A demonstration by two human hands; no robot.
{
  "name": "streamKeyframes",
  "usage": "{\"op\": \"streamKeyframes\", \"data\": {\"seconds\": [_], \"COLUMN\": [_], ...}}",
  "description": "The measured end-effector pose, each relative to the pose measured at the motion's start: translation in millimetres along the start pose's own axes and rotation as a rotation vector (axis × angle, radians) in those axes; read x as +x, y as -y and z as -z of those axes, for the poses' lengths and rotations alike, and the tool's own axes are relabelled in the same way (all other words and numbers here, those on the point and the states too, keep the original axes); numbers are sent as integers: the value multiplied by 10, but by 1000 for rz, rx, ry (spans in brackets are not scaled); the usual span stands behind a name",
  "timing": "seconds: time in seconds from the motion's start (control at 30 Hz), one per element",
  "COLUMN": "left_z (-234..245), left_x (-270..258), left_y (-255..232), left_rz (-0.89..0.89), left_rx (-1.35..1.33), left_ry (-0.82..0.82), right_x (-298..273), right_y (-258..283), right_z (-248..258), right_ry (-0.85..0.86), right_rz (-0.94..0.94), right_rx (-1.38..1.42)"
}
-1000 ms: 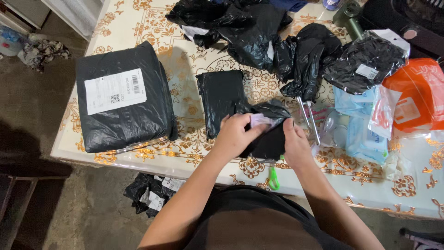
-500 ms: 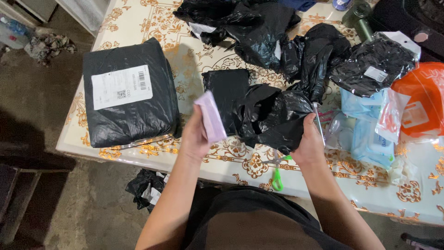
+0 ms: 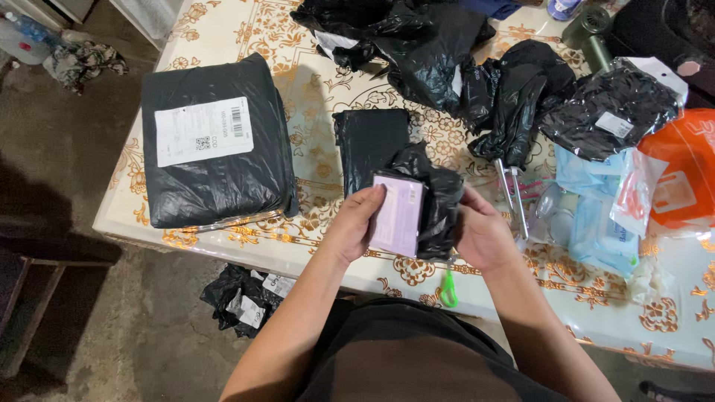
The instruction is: The person unpacks several black shipping bags on a table, using green scissors to cut open bubble wrap and plastic packaging. They remove a small bottle, a blue and white tool, a light blue package, a hairbrush, and a maroon fabric item, placing each on the table.
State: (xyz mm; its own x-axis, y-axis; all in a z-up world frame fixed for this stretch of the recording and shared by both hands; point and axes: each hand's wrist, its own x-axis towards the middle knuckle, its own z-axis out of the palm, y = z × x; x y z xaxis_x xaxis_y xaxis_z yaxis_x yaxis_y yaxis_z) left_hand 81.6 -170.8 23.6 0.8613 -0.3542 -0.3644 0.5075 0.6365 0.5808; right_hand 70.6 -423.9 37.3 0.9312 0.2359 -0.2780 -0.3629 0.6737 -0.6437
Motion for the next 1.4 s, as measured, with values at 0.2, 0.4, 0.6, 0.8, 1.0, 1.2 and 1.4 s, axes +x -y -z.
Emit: {"op": "streamKeyframes", "data": {"seconds": [0.2, 0.4, 0.6, 0.8, 1.0, 1.2, 1.4], "left_z": [98, 218, 548, 1738, 2576, 1782, 300], "left_x": [-80, -182, -395, -1777, -2689, -2255, -1118], "left_y": [-138, -102, -156, -601, -379, -340, -206], "left_rz": [-193, -376, -312, -63, 361, -104, -191], "left_rx": [7, 114, 363, 1089, 1516, 1813, 701], "left_ry": [-153, -316, -576, -507, -855, -1001, -287], "right_x": [111, 57, 41, 10, 9, -4, -15], "right_y": [-130, -300, -421, -262, -325, -393, -424], "right_z": [-147, -746, -1086, -1187, -1147, -1119, -1039], "right_ry": [-302, -148, 107, 273, 202, 114, 52], "right_rz": [142, 217, 196, 992, 980, 1039, 1095], "right_rx": [-610, -1154, -1106, -1260, -1254, -1352, -1425]}}
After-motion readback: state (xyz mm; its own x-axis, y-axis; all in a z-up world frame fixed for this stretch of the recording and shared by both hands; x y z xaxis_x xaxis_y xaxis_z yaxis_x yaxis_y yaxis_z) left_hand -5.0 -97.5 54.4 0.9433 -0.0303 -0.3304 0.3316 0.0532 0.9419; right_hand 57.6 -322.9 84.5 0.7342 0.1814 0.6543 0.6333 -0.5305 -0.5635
